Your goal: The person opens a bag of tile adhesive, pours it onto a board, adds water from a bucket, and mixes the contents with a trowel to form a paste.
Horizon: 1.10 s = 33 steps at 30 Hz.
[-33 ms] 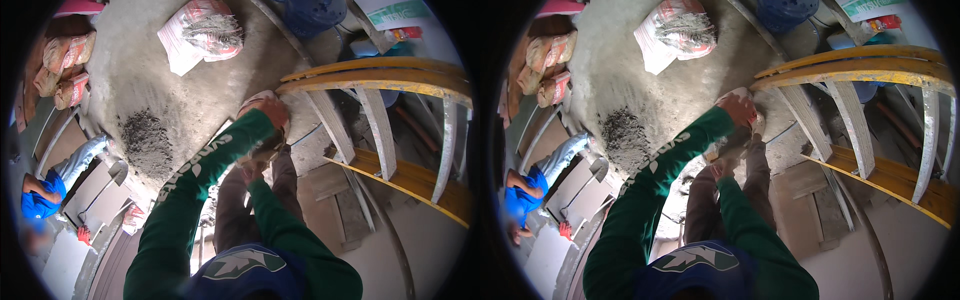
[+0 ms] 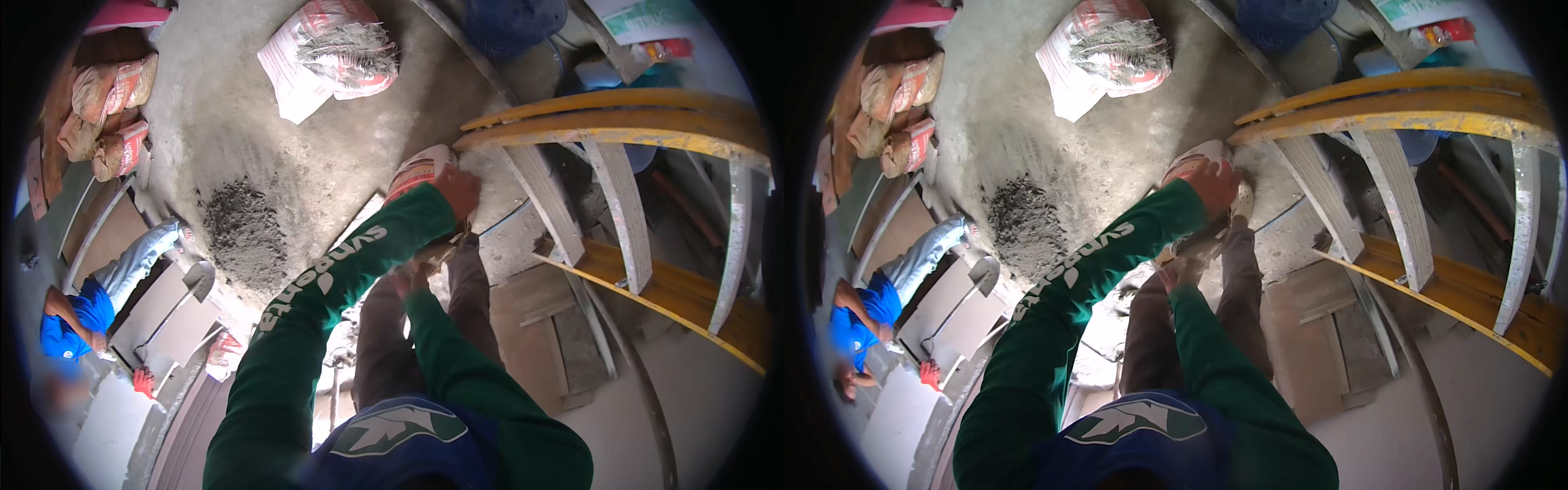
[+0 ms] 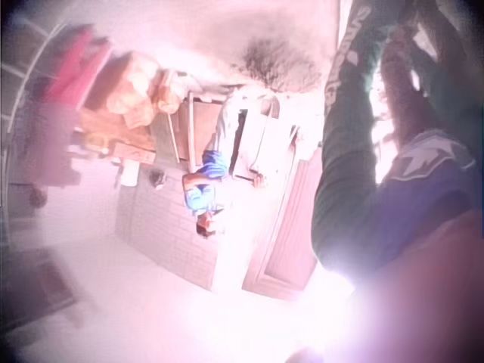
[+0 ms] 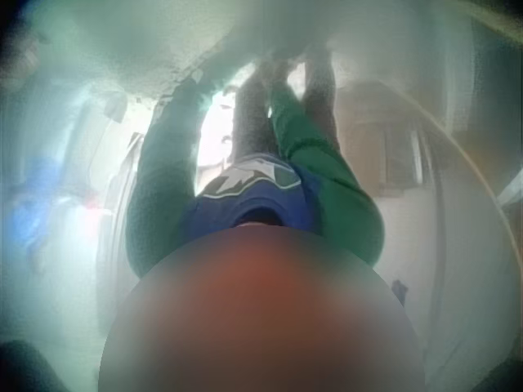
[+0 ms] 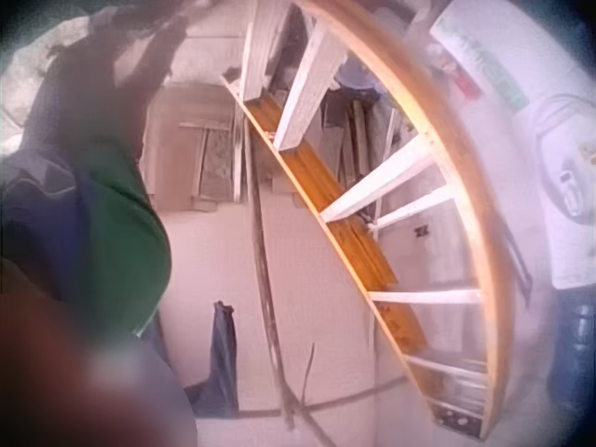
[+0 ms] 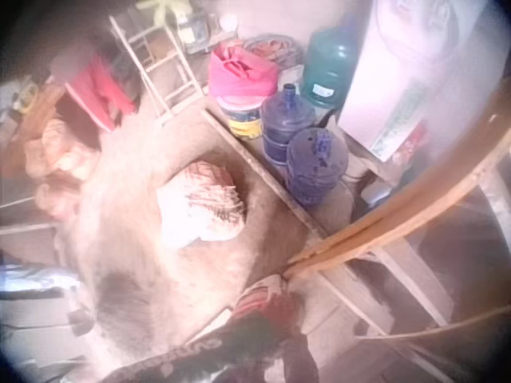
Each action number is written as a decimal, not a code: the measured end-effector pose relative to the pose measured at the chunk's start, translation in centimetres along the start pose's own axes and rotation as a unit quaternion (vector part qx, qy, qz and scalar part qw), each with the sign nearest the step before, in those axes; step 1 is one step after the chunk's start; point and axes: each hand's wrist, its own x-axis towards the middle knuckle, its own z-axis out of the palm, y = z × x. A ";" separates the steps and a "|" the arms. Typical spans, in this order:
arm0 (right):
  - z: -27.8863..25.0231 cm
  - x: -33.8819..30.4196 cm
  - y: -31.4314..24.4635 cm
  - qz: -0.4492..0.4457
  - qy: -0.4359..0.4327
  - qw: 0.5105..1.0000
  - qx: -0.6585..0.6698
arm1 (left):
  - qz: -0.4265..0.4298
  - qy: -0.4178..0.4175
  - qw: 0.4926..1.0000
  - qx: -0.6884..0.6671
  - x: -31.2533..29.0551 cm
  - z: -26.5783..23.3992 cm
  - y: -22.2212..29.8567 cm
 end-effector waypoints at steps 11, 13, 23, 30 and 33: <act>7.5 -4.2 0.5 0.141 -0.029 0.959 0.244 | -0.144 -0.401 0.904 -0.046 3.2 0.9 -1.1; 7.7 -3.6 1.1 0.117 -0.016 0.955 0.273 | -0.153 -0.413 0.895 -0.069 3.6 0.1 -1.1; 6.5 2.2 4.5 0.131 -0.079 0.928 0.340 | -0.108 -0.402 0.898 -0.145 3.3 1.2 -3.7; 5.4 2.9 6.1 -0.161 -0.119 0.978 0.052 | -0.082 -0.343 0.918 -0.180 0.6 -0.4 -4.2; 4.3 2.9 6.4 -0.255 -0.130 0.956 -0.071 | -0.091 -0.311 0.921 -0.217 -1.0 -0.8 -4.6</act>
